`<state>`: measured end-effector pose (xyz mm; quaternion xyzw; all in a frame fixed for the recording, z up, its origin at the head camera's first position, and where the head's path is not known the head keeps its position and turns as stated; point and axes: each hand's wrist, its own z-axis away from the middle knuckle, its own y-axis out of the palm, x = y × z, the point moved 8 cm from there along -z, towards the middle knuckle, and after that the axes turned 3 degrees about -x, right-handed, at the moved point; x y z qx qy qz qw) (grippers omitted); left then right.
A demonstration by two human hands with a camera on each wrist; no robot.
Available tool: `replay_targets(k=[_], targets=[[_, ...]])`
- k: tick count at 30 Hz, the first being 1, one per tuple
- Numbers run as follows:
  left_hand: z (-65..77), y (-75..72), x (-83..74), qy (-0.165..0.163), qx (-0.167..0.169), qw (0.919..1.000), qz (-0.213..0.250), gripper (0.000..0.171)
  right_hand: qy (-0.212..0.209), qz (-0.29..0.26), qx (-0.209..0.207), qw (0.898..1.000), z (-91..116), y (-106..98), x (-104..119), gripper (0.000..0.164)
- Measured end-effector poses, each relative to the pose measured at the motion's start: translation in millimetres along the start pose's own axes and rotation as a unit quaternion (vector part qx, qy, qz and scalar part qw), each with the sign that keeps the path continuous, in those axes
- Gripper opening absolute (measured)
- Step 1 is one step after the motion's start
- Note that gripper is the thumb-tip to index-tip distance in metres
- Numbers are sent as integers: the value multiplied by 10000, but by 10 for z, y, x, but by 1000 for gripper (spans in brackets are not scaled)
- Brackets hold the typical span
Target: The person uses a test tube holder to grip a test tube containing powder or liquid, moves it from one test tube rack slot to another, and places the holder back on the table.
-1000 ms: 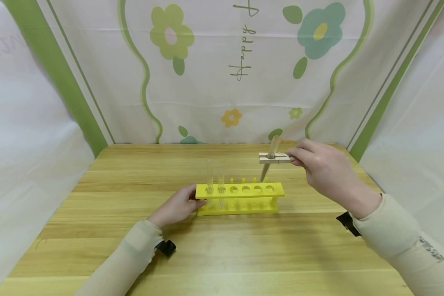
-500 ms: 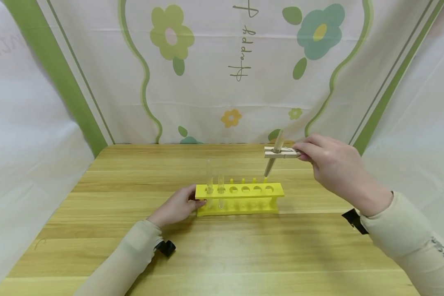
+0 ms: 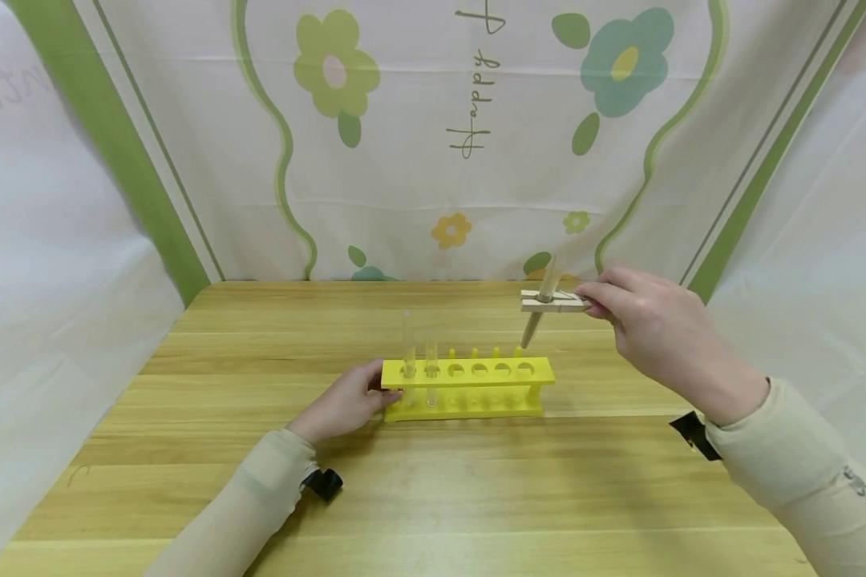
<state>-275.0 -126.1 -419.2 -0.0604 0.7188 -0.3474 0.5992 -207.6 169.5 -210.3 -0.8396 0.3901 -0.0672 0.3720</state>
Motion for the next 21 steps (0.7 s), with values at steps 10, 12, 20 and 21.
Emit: replay_targets(k=[10,12,20,21], targets=[[-3,-6,5,12,13,10000,-31,21,133,22,57,9999,69,48,-40,22],[-3,-4,5,6,22,10000,-21,21,147,13,59,9999,80,59,-43,22],[-9,2,14,-10,18,10000,8,23,94,-37,101,9999,136,122,-42,23],[-10,1,15,-19,9,10000,3,23,94,-38,101,9999,143,130,-43,23]])
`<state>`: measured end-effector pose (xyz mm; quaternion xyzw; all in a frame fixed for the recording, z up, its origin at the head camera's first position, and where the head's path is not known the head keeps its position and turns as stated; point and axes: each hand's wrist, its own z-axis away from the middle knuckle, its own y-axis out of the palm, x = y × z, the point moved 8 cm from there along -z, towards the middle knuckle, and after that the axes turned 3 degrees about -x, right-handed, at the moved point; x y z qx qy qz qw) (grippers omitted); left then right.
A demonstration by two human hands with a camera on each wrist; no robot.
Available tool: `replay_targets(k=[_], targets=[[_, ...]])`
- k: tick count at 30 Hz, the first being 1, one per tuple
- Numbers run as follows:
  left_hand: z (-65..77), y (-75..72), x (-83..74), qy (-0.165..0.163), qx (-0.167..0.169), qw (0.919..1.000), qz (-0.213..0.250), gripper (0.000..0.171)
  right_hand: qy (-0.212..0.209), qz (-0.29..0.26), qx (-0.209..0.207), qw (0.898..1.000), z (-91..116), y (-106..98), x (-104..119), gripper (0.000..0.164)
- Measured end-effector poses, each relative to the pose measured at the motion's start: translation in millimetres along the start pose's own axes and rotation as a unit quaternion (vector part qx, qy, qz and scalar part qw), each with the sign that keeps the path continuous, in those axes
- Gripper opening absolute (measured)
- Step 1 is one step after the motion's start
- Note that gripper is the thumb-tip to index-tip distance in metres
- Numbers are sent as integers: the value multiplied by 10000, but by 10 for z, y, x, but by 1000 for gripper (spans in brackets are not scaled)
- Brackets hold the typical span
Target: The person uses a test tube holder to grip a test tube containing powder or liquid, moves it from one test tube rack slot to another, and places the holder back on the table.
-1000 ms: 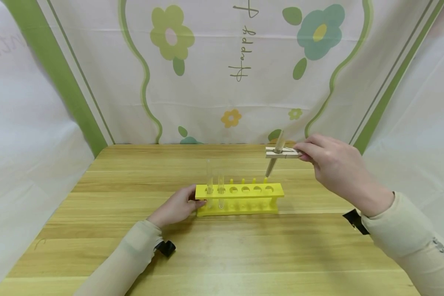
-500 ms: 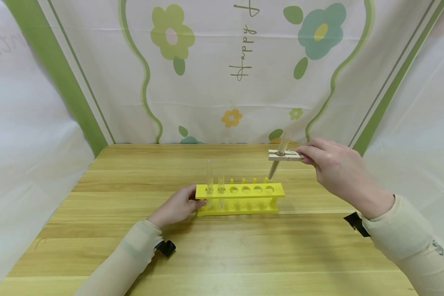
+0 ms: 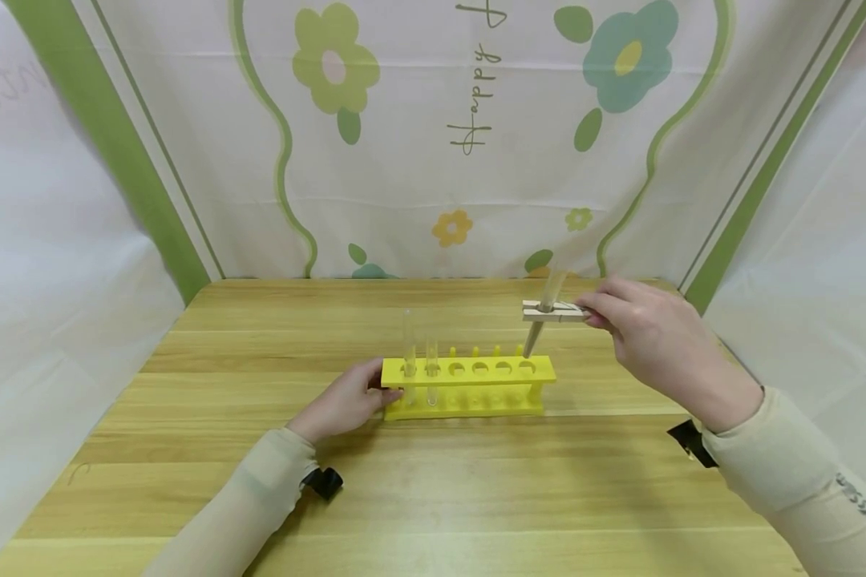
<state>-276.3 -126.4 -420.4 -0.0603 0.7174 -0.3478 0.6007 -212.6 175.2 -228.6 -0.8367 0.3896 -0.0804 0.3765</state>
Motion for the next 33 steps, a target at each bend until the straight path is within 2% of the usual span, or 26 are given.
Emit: replay_targets(k=[8,33], targets=[[-11,3,-3,-22,6,10000,28,28,72,69,14,9999,36,50,-20,22],[-18,2,10,-56,-29,10000,8,28,243,-40,345,9991,136,224,-65,20]])
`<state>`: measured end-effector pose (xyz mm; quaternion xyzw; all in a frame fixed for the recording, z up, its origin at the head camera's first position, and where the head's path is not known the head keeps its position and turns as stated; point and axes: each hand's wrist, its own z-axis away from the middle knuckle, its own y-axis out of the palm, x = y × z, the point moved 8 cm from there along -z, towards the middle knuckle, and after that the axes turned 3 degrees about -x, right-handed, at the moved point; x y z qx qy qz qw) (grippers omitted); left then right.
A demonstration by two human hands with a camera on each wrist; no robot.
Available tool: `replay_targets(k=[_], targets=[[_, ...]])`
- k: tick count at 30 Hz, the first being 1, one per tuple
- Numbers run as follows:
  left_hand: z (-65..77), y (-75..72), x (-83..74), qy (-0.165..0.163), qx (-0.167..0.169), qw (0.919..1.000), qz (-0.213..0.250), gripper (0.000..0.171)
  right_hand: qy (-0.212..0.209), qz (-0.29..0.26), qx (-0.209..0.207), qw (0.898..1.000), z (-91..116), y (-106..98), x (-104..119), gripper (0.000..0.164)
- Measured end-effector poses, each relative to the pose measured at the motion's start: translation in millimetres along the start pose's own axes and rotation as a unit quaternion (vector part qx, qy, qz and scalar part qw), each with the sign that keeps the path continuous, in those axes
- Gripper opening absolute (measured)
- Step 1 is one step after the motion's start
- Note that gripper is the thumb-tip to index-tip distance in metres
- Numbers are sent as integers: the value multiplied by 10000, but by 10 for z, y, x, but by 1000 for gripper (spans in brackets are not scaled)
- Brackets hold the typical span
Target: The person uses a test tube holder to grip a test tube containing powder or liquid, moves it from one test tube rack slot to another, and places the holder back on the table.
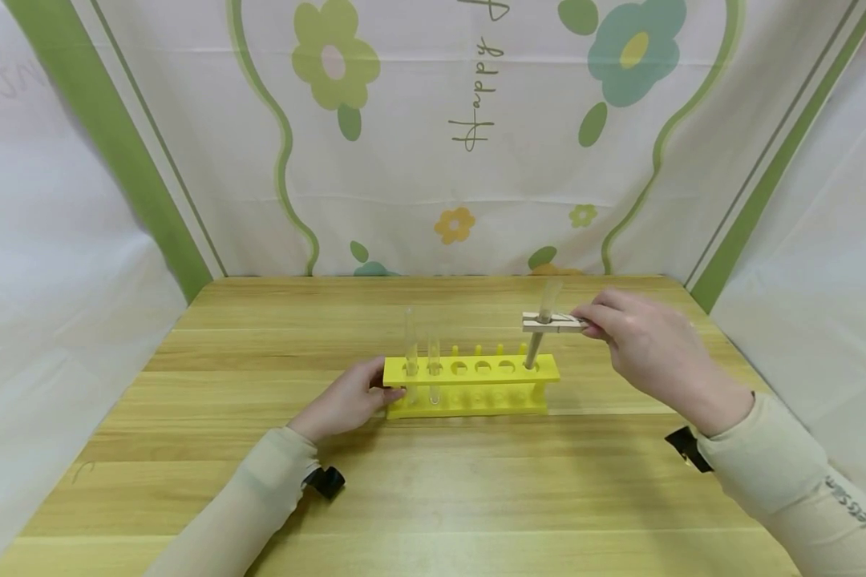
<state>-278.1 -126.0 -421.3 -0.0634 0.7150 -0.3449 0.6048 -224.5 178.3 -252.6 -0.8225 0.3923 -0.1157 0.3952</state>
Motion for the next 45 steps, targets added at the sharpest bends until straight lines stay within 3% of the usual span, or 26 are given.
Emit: replay_targets(k=[45], targets=[[-22,5,28,-15,-3,10000,27,28,338,-132,549,9978,344,487,4,16]])
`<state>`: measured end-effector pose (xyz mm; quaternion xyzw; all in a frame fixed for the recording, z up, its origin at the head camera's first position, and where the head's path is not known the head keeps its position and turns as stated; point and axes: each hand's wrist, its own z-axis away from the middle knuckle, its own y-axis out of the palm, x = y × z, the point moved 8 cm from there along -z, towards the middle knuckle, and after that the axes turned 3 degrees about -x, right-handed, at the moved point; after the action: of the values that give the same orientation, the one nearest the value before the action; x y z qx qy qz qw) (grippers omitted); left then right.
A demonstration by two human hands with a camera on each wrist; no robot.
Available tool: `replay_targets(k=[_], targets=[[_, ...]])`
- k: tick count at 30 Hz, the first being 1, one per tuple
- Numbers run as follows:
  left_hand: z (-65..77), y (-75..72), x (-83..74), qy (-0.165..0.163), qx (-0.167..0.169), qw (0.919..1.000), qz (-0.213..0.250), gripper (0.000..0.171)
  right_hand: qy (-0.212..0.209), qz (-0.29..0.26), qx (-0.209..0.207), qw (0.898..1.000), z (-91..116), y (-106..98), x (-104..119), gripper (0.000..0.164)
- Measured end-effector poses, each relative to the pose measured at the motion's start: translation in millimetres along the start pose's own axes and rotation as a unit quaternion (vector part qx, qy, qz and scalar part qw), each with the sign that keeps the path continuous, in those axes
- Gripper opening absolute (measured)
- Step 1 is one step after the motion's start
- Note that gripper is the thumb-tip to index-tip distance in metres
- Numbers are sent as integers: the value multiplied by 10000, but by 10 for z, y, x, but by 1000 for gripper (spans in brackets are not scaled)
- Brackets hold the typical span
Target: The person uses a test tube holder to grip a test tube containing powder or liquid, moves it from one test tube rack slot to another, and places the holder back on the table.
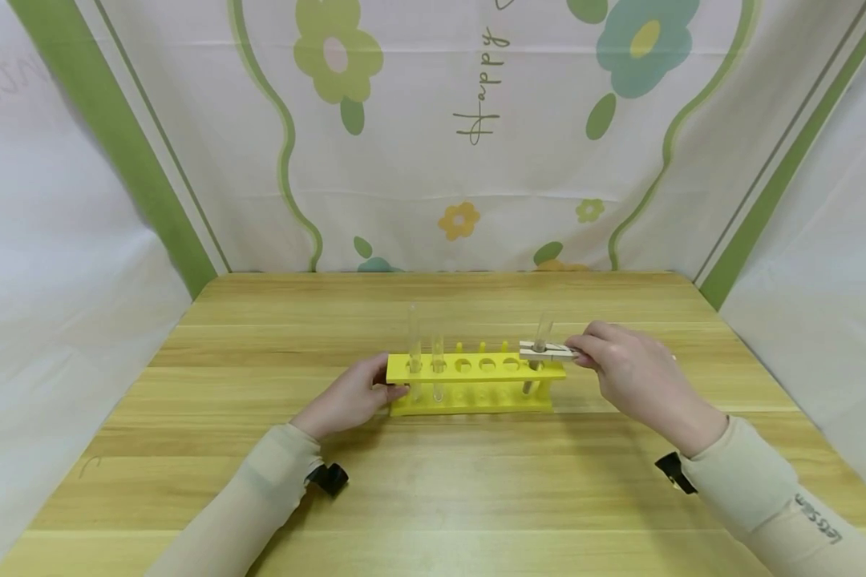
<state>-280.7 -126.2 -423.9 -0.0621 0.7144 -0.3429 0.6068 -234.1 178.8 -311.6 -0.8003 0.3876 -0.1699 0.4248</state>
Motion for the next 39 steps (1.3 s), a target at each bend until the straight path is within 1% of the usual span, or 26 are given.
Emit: replay_targets(k=[7,21,31,39], targets=[[1,-4,-2,29,8,10000,34,28,86,-51,82,9999,29,48,-3,16],[-2,3,-4,0,15,10000,92,27,106,-17,70,9999,58,80,-2,16],[-2,1,-21,-21,8,10000,58,30,71,-23,55,10000,60,78,9,17],[6,-4,-2,-51,23,10000,35,27,-25,48,-32,10000,57,78,32,19]])
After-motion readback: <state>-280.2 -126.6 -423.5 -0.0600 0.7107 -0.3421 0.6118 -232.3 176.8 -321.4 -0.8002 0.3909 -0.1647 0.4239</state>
